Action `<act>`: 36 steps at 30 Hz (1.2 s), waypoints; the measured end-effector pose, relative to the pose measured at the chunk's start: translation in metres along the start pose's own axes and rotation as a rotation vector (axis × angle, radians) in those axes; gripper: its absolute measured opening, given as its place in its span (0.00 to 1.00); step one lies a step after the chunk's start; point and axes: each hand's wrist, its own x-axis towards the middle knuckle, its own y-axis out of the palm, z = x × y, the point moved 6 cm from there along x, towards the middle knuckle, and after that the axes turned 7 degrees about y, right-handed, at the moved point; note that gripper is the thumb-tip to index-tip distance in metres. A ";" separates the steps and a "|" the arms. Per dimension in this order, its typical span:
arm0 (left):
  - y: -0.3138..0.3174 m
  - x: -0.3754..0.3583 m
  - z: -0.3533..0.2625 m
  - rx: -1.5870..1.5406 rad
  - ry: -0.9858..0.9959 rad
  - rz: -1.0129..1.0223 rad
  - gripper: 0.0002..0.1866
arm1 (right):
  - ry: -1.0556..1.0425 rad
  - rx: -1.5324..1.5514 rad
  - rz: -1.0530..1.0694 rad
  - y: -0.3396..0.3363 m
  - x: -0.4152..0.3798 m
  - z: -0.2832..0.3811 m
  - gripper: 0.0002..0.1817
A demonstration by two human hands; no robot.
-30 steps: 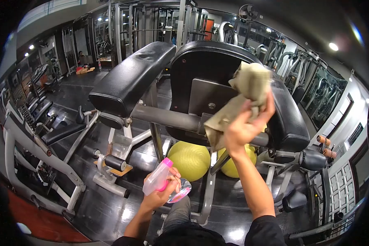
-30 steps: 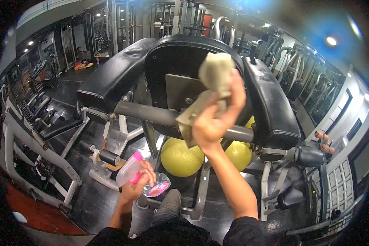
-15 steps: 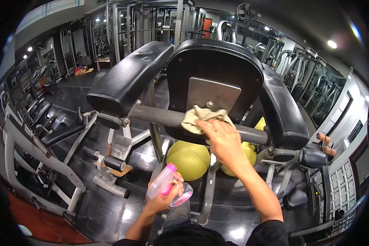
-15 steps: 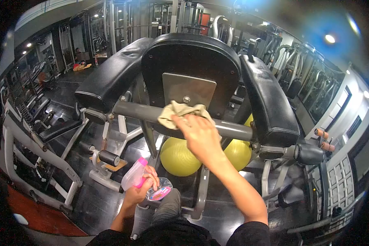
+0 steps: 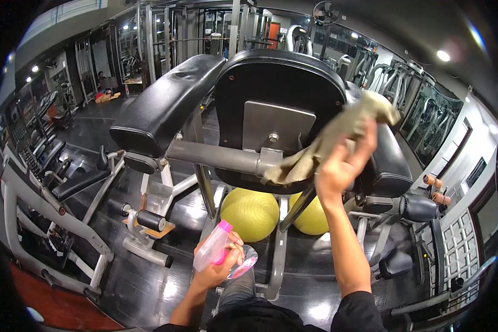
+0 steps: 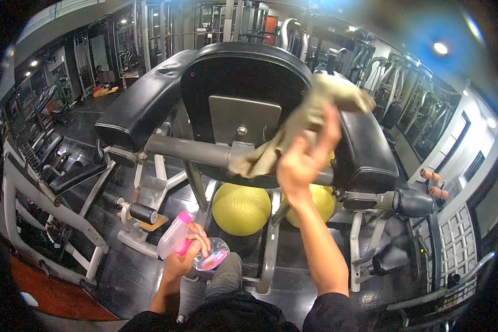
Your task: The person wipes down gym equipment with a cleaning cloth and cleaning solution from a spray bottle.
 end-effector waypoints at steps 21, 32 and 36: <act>0.018 -0.006 0.018 0.011 -0.089 0.051 0.08 | 0.906 0.455 0.300 -0.028 -0.042 -0.060 0.12; 0.021 -0.004 0.018 0.012 -0.087 0.023 0.08 | -0.083 -0.153 0.238 0.012 0.008 -0.012 0.32; 0.017 -0.004 0.016 0.045 -0.077 0.029 0.08 | -0.238 -0.450 0.324 0.019 -0.016 -0.026 0.38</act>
